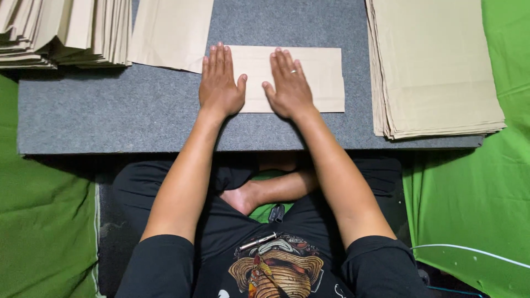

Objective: Folding paper bags at a workstation by hand

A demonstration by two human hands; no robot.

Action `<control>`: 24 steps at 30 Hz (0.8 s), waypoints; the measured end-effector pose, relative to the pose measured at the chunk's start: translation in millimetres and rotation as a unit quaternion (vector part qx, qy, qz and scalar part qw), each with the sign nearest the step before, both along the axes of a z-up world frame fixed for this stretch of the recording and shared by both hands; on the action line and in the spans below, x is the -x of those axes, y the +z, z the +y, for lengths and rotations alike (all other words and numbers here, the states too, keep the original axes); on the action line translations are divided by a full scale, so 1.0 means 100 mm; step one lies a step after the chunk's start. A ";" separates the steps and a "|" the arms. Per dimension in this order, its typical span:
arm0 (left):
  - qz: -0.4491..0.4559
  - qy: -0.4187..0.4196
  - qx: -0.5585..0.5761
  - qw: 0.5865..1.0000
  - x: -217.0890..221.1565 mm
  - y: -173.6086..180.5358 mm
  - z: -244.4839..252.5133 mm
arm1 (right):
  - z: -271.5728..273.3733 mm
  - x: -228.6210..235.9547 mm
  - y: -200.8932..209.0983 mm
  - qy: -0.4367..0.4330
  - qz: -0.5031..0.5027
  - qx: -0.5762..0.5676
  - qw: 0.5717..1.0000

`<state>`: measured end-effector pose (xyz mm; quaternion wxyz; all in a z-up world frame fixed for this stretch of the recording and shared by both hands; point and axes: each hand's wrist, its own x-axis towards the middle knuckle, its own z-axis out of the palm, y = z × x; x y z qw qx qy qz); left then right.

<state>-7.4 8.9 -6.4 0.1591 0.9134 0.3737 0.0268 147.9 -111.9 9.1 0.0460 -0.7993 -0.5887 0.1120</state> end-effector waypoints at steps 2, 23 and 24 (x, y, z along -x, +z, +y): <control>0.005 -0.002 0.003 1.000 0.01 0.04 -0.02 | -0.12 -0.08 0.17 -0.025 0.005 0.024 0.999; -0.018 0.001 -0.012 1.000 0.03 0.00 -0.03 | -0.70 -0.81 0.11 -0.142 0.012 0.025 0.990; -0.031 0.002 -0.009 0.999 0.04 0.00 -0.03 | -0.71 -0.80 0.13 -0.143 0.015 0.027 0.989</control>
